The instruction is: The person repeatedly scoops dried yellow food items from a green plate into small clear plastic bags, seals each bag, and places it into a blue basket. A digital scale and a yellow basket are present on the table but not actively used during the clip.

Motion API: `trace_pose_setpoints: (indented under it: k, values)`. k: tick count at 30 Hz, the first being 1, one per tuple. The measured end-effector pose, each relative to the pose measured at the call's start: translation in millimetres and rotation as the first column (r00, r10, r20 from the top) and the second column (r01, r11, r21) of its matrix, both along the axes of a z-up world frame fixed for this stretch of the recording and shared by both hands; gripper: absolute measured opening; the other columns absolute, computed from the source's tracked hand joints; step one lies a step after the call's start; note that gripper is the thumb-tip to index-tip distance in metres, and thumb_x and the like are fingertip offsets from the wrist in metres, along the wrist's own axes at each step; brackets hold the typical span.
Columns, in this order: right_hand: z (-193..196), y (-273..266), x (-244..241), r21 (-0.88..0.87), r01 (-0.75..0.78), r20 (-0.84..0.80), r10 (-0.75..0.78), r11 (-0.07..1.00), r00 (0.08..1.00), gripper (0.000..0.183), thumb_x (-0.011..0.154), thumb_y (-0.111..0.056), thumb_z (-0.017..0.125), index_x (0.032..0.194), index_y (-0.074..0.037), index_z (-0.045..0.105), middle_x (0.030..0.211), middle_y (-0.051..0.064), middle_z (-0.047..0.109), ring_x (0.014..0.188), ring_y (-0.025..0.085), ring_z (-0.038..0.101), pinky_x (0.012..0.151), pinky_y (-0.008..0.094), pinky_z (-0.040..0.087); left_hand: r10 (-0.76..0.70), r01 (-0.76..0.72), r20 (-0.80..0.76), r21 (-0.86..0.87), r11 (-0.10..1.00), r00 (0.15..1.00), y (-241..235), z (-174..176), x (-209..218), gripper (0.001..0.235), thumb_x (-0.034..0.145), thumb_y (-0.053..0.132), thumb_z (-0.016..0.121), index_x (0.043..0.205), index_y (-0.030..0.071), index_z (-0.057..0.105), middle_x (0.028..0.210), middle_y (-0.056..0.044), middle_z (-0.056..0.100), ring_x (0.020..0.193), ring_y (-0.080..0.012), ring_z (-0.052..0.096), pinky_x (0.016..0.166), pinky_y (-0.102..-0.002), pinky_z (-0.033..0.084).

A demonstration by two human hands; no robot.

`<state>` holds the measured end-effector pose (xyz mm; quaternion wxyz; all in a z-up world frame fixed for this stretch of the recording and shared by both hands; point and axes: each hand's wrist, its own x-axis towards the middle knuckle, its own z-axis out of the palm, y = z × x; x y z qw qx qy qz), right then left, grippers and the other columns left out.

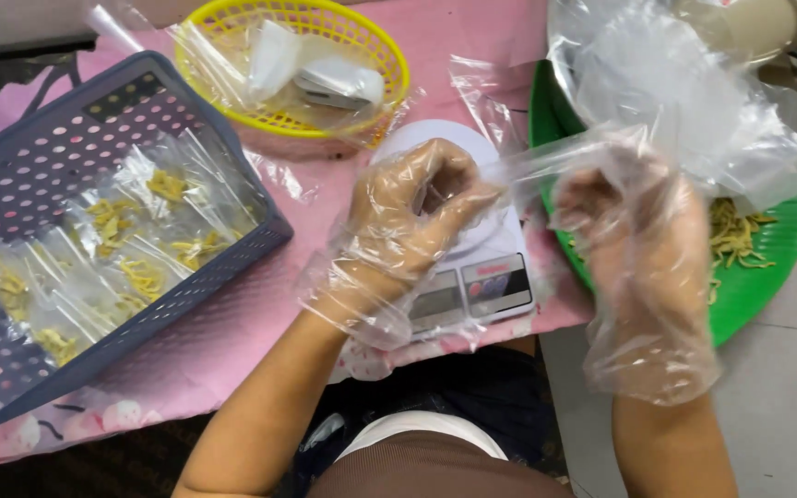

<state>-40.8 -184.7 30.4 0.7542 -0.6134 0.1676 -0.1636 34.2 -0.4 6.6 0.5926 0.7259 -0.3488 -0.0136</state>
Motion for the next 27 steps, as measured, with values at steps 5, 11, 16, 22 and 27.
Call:
trace_pose_setpoints:
  k: [5, 11, 16, 22, 27]
  values:
    - [-68.3, 4.6, 41.2, 0.532, -0.058, -0.504, 0.37, 0.845, 0.78, 0.05, 0.089, -0.053, 0.061, 0.123, -0.018, 0.07, 0.116, 0.004, 0.076, 0.089, 0.019, 0.073, 0.056, 0.032, 0.058, 0.229, -0.258, -0.176, -0.164, 0.952, 0.957, -43.6, -13.6, -18.7, 0.01, 0.09, 0.016, 0.069, 0.086, 0.014, 0.061, 0.077, 0.003, 0.063, 0.072, -0.009, 0.057, 0.071, -0.027, 0.05]
    - [-90.2, -11.6, -40.5, -0.304, -0.024, 0.037, 0.037, 0.953, 0.999, 0.013, 0.096, -0.003, 0.068, 0.108, 0.001, 0.072, 0.064, 0.011, 0.064, 0.053, 0.018, 0.064, 0.056, 0.028, 0.053, 0.145, -0.312, -0.431, -0.344, 0.886, 0.89, -66.0, -45.9, -16.9, 0.012, 0.091, 0.016, 0.068, 0.083, 0.011, 0.062, 0.065, -0.008, 0.067, 0.058, -0.0172, 0.066, 0.058, -0.03, 0.058]
    - [-68.7, -34.6, -52.7, -0.254, 0.142, -0.044, -0.158, 0.957, 0.987, 0.007, 0.102, -0.008, 0.069, 0.097, -0.004, 0.068, 0.096, 0.009, 0.07, 0.075, 0.012, 0.064, 0.062, 0.023, 0.056, 0.095, -0.347, -0.551, -0.372, 0.861, 0.829, -57.9, -30.0, -31.8, 0.02, 0.1, 0.02, 0.064, 0.082, 0.01, 0.064, 0.069, -0.01, 0.07, 0.057, -0.0158, 0.069, 0.055, -0.022, 0.052]
    - [-74.0, -65.1, -62.5, -0.375, 0.228, -0.014, -0.251, 0.899, 0.968, 0.011, 0.104, -0.009, 0.072, 0.094, -0.006, 0.07, 0.072, 0.003, 0.059, 0.062, 0.007, 0.053, 0.056, 0.02, 0.049, -0.012, -0.238, -0.642, -0.302, 0.923, 0.767, -43.0, -39.4, -39.1, 0.02, 0.102, 0.021, 0.063, 0.088, 0.008, 0.068, 0.073, -0.013, 0.072, 0.062, -0.019, 0.073, 0.068, -0.031, 0.063]
    - [-75.9, -88.1, -64.3, -0.493, 0.198, -0.033, -0.246, 0.847, 0.969, 0.021, 0.102, -0.005, 0.078, 0.083, -0.005, 0.068, 0.063, 0.006, 0.057, 0.056, 0.008, 0.049, 0.049, 0.02, 0.043, 0.07, 0.005, -0.463, 0.158, 0.988, 0.884, -29.4, -30.0, -46.1, 0.039, 0.106, 0.032, 0.056, 0.08, 0.007, 0.071, 0.061, -0.01, 0.067, 0.054, -0.0209, 0.07, 0.06, -0.033, 0.062]
